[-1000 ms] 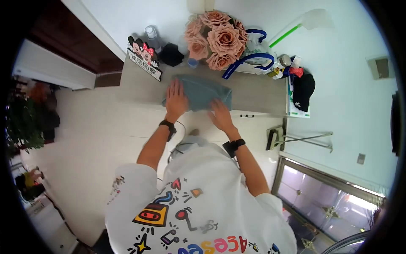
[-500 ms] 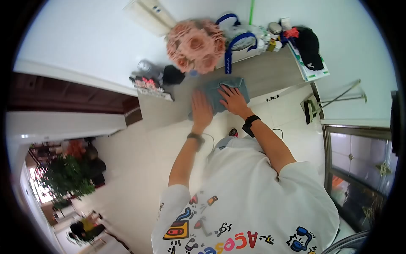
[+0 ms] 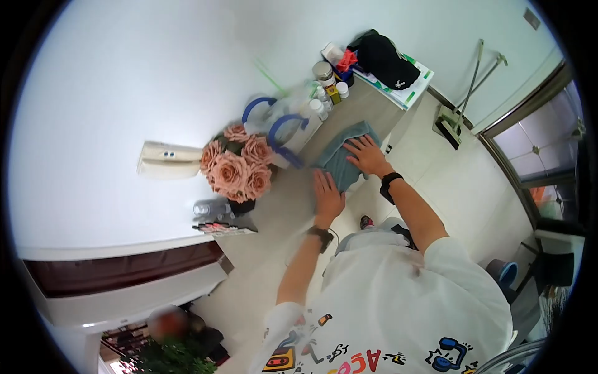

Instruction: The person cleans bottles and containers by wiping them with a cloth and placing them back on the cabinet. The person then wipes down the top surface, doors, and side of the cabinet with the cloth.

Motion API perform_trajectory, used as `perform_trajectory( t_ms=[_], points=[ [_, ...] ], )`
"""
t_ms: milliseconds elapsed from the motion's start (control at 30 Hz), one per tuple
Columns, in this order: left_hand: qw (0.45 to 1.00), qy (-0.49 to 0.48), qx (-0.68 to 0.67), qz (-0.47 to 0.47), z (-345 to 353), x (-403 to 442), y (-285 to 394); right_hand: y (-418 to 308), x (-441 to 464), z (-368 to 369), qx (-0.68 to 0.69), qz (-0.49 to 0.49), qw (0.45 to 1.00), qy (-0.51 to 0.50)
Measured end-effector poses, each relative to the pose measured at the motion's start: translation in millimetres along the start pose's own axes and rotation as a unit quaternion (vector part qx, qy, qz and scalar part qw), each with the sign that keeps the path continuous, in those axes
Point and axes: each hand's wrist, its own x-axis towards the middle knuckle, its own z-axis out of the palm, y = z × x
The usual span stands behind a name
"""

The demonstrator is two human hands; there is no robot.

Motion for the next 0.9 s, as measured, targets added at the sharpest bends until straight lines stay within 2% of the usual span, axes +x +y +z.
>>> perform_trajectory(
  t_ms=[167,433,533,900],
  points=[
    [1.000,0.006,-0.015,0.020,12.8,34.2,15.7,43.8,12.2,-12.8,-0.009,0.015,1.000,-0.010],
    [0.994,0.045,-0.070,0.075,30.8,94.3,14.5,88.3,41.6,-17.2,-0.018,0.021,0.999,0.032],
    [0.996,0.042,-0.028,0.069,35.6,113.4,23.8,102.3,56.6,-17.5,-0.022,0.018,0.999,0.040],
    [0.998,0.028,-0.025,0.052,28.7,146.9,39.3,122.9,82.6,-17.1,-0.018,0.021,1.000,0.003]
  ],
)
